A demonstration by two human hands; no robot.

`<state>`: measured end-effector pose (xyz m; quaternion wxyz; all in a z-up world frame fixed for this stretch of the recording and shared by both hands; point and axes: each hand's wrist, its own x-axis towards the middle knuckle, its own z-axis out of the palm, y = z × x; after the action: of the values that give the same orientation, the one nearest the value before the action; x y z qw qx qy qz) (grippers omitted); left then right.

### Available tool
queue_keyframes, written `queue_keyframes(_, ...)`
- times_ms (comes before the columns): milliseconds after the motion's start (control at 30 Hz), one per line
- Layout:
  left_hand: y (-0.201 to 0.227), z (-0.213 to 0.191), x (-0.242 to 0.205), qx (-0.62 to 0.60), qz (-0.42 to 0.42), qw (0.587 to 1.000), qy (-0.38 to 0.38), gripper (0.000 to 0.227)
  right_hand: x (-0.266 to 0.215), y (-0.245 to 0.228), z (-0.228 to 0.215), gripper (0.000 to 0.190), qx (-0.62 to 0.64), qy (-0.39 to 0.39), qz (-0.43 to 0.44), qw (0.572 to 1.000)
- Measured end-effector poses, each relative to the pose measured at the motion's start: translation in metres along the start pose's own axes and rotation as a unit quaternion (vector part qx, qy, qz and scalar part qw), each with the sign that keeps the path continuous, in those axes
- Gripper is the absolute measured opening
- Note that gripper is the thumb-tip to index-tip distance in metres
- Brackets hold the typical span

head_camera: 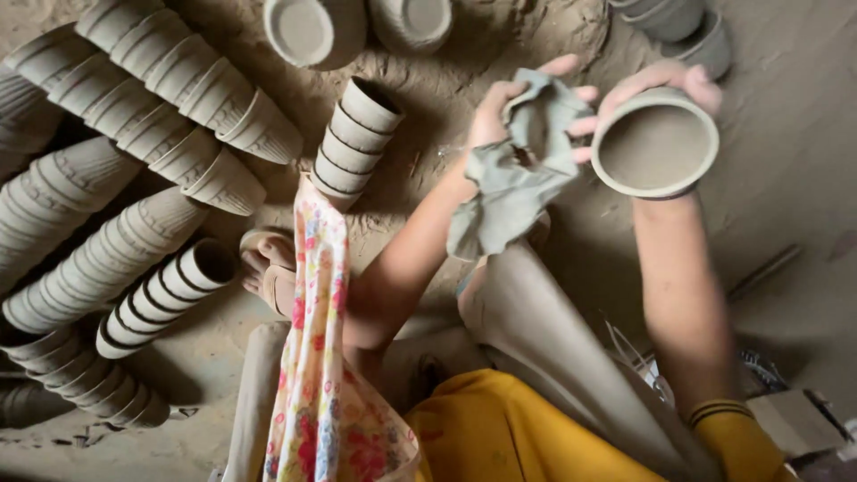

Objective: The person cleans clay cups by hand, picking them up one at a time and wiping the interior and exterior with a cloth. The person then places the cleaned cups into stacks on the ground.

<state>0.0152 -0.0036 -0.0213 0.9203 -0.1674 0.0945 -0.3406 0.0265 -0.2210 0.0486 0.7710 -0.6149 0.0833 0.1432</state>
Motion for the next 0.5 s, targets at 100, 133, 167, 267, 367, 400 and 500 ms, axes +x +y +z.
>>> queue_keyframes(100,0.006,-0.006,-0.007,-0.005,-0.006,0.996,0.093,0.061,-0.008,0.018,-0.019,0.062,0.2,-0.032,0.114,0.973)
queue_keyframes(133,0.008,-0.012,-0.009,0.011,-0.006,0.994,0.108,0.061,-0.008,0.018,-0.017,0.063,0.224,-0.067,0.108,0.966)
queue_keyframes(167,0.01,-0.018,-0.012,0.027,-0.006,0.992,0.123,0.062,-0.008,0.019,-0.015,0.064,0.247,-0.101,0.102,0.958)
queue_keyframes(267,0.011,-0.015,-0.016,0.023,-0.002,0.993,0.117,0.06,0.014,-0.043,0.06,0.061,0.14,-0.131,0.043,0.98)
queue_keyframes(367,0.005,-0.018,-0.019,0.031,0.005,0.993,0.112,0.055,0.034,-0.081,0.101,0.064,-0.133,-0.135,-0.09,0.978)
queue_keyframes(400,0.004,-0.021,-0.018,0.032,0.01,0.993,0.112,0.055,0.037,-0.086,0.108,0.064,-0.131,-0.14,-0.09,0.977)
queue_keyframes(500,0.0,-0.023,-0.018,-0.023,-0.033,0.975,0.221,0.059,0.05,-0.089,0.13,0.065,-0.465,-0.165,-0.267,0.828)
